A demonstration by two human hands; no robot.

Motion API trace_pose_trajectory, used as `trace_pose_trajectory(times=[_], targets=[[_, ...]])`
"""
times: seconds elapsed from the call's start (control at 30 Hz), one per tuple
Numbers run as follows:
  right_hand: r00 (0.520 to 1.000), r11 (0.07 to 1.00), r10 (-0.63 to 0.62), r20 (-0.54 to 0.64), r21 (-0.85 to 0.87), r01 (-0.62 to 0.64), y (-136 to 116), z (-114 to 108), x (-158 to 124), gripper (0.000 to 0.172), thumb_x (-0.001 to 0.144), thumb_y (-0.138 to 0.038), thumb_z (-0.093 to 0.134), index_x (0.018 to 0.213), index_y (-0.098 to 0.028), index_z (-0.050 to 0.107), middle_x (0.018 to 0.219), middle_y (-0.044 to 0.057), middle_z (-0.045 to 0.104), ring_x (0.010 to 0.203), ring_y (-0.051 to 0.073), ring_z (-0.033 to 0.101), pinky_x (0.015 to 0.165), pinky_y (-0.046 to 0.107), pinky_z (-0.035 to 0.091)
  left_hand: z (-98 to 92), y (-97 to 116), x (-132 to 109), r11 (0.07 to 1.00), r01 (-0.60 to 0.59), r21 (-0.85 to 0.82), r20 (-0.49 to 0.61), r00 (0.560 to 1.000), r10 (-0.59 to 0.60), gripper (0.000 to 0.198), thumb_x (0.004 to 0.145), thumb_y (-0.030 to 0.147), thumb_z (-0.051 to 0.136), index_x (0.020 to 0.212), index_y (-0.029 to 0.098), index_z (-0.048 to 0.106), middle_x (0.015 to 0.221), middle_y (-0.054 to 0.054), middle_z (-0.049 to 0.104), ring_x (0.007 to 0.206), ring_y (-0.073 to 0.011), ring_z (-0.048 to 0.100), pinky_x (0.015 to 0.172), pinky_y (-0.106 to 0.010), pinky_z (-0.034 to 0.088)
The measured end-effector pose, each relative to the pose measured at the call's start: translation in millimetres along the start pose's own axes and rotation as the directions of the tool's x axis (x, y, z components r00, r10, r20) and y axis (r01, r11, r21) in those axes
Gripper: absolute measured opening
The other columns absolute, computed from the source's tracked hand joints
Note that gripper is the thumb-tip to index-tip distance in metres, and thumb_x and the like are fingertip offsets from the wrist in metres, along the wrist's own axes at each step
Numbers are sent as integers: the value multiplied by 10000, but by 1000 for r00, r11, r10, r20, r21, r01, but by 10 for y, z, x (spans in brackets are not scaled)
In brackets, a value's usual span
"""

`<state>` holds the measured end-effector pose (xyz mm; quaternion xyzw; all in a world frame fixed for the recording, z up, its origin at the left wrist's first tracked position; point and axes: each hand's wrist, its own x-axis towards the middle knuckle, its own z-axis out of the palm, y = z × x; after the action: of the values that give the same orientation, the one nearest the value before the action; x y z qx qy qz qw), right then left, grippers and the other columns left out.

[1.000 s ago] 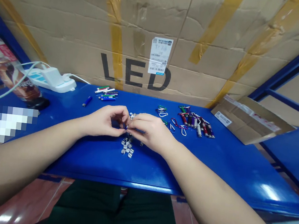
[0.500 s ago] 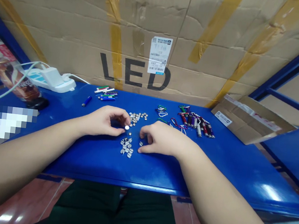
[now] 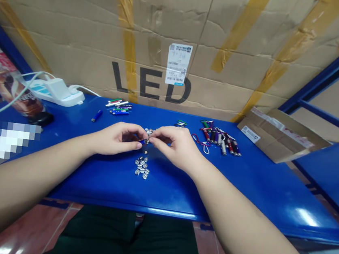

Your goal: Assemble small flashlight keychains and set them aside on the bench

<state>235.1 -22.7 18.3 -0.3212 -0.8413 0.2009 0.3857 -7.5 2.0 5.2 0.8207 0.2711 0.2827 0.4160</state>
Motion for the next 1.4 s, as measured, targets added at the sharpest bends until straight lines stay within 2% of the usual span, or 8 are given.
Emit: trace_pose_trajectory(times=[0.3, 0.57, 0.7, 0.9, 1.03, 1.13, 1.23, 1.4], targets=[[998, 999, -42, -47, -2, 42, 68, 26, -7, 92, 939, -278, 716, 976, -213, 769, 936, 61, 785, 806, 183, 729, 699, 297, 588, 6, -5, 17, 953, 150, -264, 20, 989, -150, 370, 869, 381, 763, 1131, 135, 674, 837, -34, 715, 713, -147, 676, 715, -310, 582], [975, 976, -213, -68, -64, 209, 110, 50, 24, 57, 959, -223, 684, 947, -203, 736, 875, 57, 742, 786, 174, 689, 743, 321, 570, 75, 2, 46, 867, 188, -461, 32, 980, -196, 396, 844, 458, 794, 1028, 124, 686, 815, -15, 651, 569, -65, 482, 551, -235, 425], [969, 965, -247, -7, -96, 245, 118, 59, 42, 85, 959, -227, 676, 902, -208, 737, 852, 55, 724, 789, 175, 672, 753, 325, 556, 67, -7, 44, 875, 270, -402, 80, 962, -261, 417, 854, 518, 764, 976, 128, 683, 778, -6, 617, 548, -65, 442, 525, -228, 395], [995, 968, 97, 38, 227, -103, 126, 186, 44, 120, 873, -295, 748, 854, -188, 697, 773, 26, 721, 693, 155, 677, 661, 291, 554, 27, -27, 43, 995, 98, -4, -56, 994, -98, 344, 885, 494, 711, 933, 154, 701, 865, -33, 712, 809, -166, 639, 785, -302, 519], [919, 716, 358, 164, 583, -383, 111, 235, 74, 336, 751, -422, 867, 853, -185, 652, 679, -19, 685, 627, 145, 683, 657, 309, 599, 41, -1, 35, 997, 27, 70, -109, 994, -20, 299, 944, 455, 650, 976, 162, 703, 974, -60, 755, 896, -197, 682, 853, -327, 520], [875, 583, 425, 232, 669, -461, 117, 242, 87, 410, 676, -442, 920, 826, -187, 636, 664, -35, 674, 623, 140, 688, 668, 314, 614, 56, 15, 33, 987, 5, 160, -140, 990, 18, 266, 949, 425, 649, 992, 169, 709, 1022, -71, 760, 955, -216, 685, 875, -342, 511], [910, 698, 368, 190, 590, -406, 131, 241, 73, 355, 728, -417, 894, 839, -183, 652, 682, -18, 690, 642, 152, 698, 669, 309, 602, 63, 18, 35, 988, 56, 147, -123, 992, -38, 275, 944, 440, 646, 954, 170, 697, 931, -49, 738, 866, -193, 665, 811, -324, 508], [998, 961, 57, 17, 271, -60, 113, 186, 31, 101, 923, -276, 719, 934, -176, 706, 809, 34, 715, 721, 162, 680, 700, 313, 564, 75, 44, 43, 942, 252, -224, 4, 966, -257, 424, 861, 563, 736, 843, 165, 591, 663, 43, 528, 544, -90, 484, 523, -223, 398]])
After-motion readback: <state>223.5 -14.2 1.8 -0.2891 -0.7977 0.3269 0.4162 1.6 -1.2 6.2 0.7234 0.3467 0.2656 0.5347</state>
